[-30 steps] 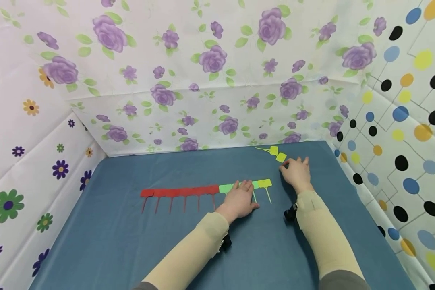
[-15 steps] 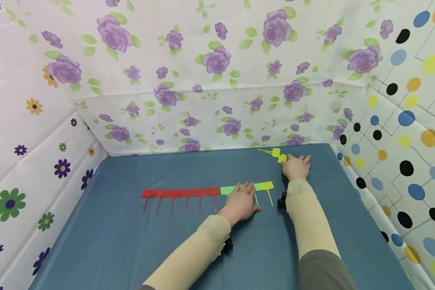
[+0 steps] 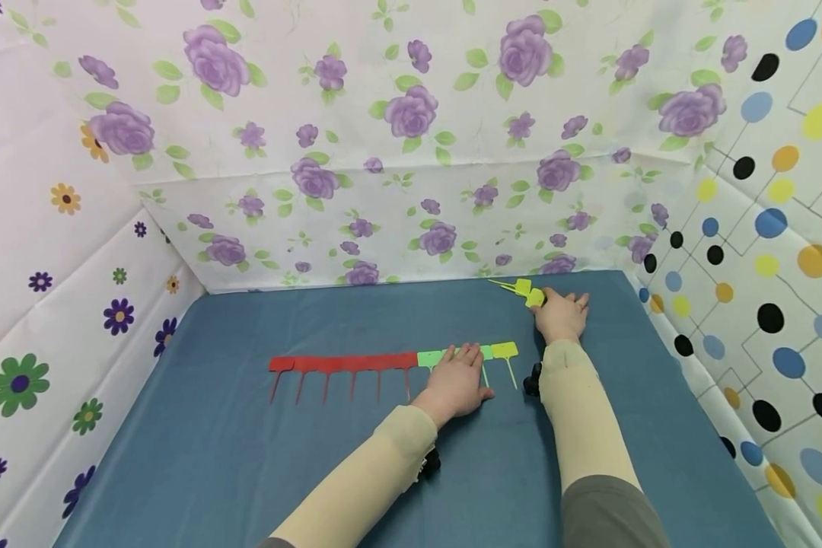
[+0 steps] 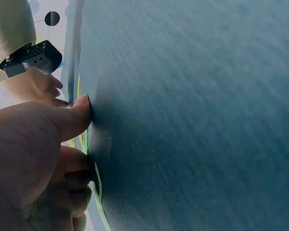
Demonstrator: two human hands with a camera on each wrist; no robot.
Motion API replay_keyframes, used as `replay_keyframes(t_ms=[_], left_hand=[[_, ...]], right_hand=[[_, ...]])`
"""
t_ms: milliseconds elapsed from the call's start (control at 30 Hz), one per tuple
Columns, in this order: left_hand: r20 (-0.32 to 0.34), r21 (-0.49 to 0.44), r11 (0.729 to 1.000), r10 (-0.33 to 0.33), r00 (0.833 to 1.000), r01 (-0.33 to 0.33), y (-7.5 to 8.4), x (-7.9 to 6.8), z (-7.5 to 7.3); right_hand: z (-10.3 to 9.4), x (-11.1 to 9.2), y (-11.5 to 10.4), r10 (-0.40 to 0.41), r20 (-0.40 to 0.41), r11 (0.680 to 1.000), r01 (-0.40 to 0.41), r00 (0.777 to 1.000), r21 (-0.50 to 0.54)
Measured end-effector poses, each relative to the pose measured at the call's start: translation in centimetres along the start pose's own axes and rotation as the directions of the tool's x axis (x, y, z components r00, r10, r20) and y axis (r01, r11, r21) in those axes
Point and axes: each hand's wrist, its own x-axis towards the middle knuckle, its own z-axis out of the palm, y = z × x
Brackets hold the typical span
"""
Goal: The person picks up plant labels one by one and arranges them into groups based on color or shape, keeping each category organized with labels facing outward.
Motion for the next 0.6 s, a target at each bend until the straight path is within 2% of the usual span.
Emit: replay_keyframes(t_ms=[267, 467, 600], left_hand=[[0.007, -0.001, 1.0, 0.02, 1.0, -0.02, -0.06, 0.05, 0.03], [0.011, -0.004, 1.0, 0.02, 1.0, -0.02, -0.13, 0.02, -0.12], [0.023, -0.001, 1.0, 0.015, 1.0, -0.015, 0.02, -0.02, -0.29]], right_hand=[[0.0, 0.1, -0.17, -0.007, -0.042, 1.0, 0.006, 0.999, -0.023], [-0.02, 0.57, -0.53, -0.017, -0.102, 1.0, 0.02, 0.995, 0.023], [-0.15, 0.8, -0.4, -0.049, -0.1, 0.999, 0.051, 0.994, 0.019]])
